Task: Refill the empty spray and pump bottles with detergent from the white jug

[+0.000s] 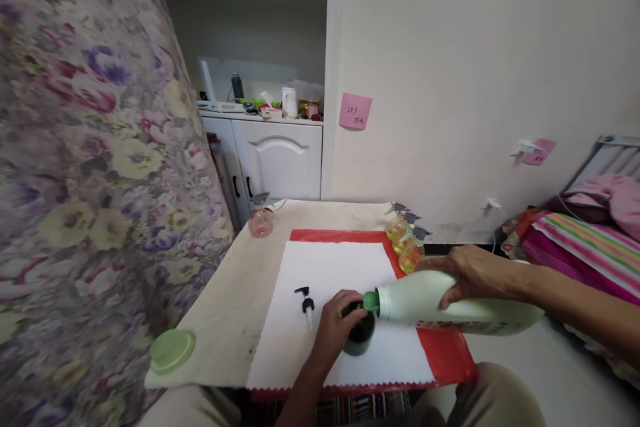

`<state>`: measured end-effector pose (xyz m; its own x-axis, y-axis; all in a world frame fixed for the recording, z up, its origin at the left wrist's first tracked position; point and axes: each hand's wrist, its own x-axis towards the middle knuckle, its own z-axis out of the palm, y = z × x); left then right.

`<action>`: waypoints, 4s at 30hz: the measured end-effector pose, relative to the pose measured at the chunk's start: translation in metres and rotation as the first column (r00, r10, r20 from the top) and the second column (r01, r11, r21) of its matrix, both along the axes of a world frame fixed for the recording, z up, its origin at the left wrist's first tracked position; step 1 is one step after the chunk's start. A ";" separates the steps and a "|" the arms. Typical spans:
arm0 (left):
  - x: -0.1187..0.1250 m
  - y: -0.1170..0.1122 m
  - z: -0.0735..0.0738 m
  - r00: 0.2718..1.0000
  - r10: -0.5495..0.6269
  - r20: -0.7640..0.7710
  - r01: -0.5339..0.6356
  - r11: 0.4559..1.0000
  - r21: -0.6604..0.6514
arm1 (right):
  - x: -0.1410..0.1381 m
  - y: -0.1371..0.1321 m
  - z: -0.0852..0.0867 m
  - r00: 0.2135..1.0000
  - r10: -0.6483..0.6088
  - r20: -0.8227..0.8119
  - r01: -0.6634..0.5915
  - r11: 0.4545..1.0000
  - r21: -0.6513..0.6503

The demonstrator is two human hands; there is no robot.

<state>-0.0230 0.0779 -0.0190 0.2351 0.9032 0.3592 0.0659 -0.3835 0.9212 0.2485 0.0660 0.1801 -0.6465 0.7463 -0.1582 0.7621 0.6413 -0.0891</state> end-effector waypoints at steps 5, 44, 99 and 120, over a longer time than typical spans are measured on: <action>0.000 0.001 0.001 1.000 0.000 0.001 0.000 1.000 -0.002 | 0.002 0.002 -0.003 1.000 0.000 0.010 0.000 1.000 0.018; 0.000 0.001 0.001 1.000 0.000 -0.013 0.000 1.000 -0.009 | 0.006 0.006 -0.006 0.998 0.022 0.061 -0.026 0.997 0.074; -0.001 0.003 -0.001 1.000 -0.018 -0.024 0.017 1.000 -0.004 | 0.007 0.006 -0.005 0.998 0.019 0.068 -0.022 0.998 0.054; 0.000 0.002 0.003 1.000 -0.015 -0.025 0.015 1.000 0.017 | 0.004 0.001 0.002 0.999 0.009 0.032 -0.011 0.998 0.055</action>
